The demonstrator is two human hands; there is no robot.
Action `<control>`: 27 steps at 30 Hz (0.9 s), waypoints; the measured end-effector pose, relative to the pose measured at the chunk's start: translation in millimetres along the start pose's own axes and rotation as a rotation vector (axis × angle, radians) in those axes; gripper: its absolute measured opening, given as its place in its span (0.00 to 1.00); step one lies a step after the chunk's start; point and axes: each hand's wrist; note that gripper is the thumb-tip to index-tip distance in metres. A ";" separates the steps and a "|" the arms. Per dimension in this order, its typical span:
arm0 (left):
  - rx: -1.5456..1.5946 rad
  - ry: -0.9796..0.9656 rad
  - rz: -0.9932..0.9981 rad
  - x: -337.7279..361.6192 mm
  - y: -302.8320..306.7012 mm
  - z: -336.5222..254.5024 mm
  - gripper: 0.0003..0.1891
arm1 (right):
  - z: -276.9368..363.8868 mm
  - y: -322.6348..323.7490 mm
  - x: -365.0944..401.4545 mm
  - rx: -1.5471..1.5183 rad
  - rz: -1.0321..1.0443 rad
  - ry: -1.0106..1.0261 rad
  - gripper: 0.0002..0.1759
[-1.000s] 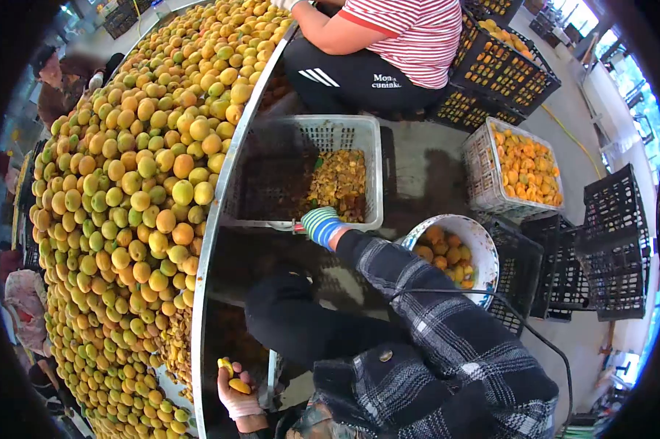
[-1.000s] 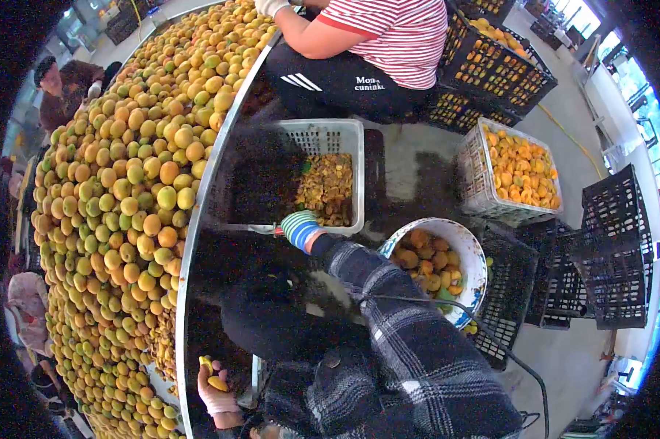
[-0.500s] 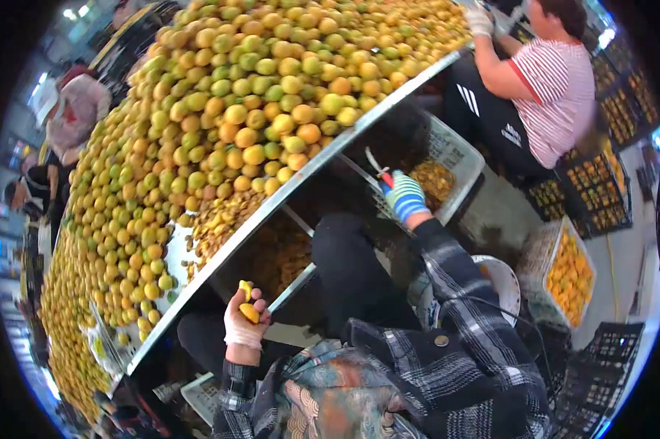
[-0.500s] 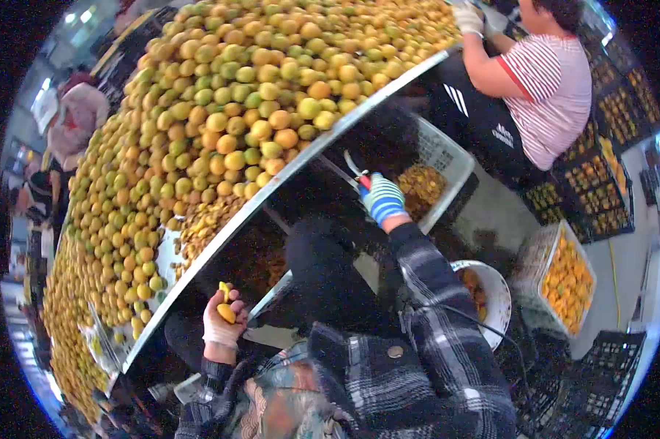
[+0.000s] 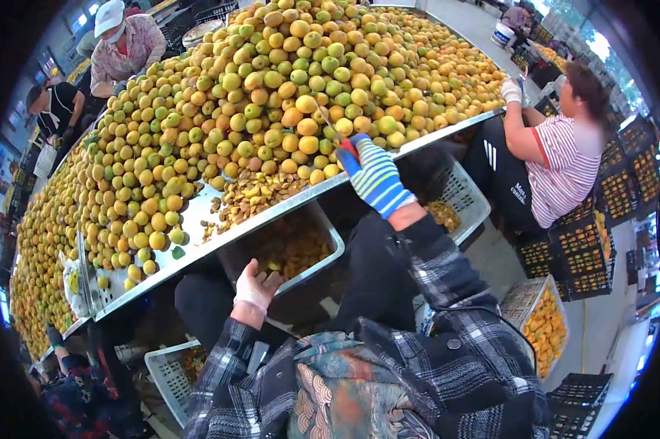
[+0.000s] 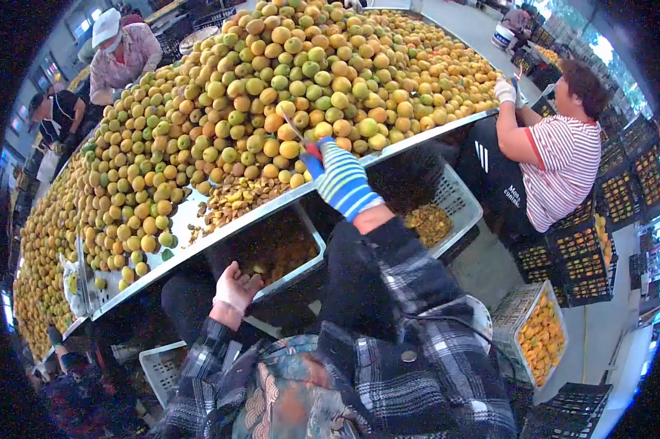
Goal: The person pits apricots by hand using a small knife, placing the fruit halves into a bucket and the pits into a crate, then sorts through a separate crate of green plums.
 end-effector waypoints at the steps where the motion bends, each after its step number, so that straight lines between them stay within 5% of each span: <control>1: -0.119 -0.071 0.098 4.7 3.4 -3.4 0.27 | 10.7 -2.9 -9.5 -0.069 -0.036 0.015 0.16; 4: -0.269 0.017 0.563 32.5 -12.9 -33.6 0.20 | 33.4 -22.3 -36.9 -0.379 -0.049 -0.109 0.15; 6: -0.588 -0.149 0.644 53.2 -47.5 -57.8 0.18 | 32.1 -52.0 -54.7 -0.632 0.007 -0.239 0.13; 12: -1.333 -1.309 0.456 25.0 -178.2 -99.2 0.17 | 63.7 -78.6 -78.4 -0.999 -0.045 -0.368 0.14; 16: -1.674 -1.683 0.279 -28.2 -246.9 -100.6 0.22 | 55.7 -81.2 -74.9 -1.010 -0.008 -0.419 0.16; 22: -2.024 -1.627 0.216 -75.5 -283.5 -104.3 0.25 | 10.3 -113.3 -61.5 -0.818 -0.006 -0.394 0.16; 26: -1.505 -1.633 0.365 -83.4 -272.0 -106.8 0.23 | 5.3 -122.2 -64.4 -0.604 0.002 -0.258 0.14; 27: -1.236 -1.166 0.514 -66.8 -267.3 -112.5 0.22 | 7.0 -122.7 -64.1 -0.665 0.012 -0.270 0.13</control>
Point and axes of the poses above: each hand's wrist, its own x-axis away from the middle knuckle, its own y-axis out of the back of the hand, z = x × y, and after that the axes turned 5 degrees about x, right-handed
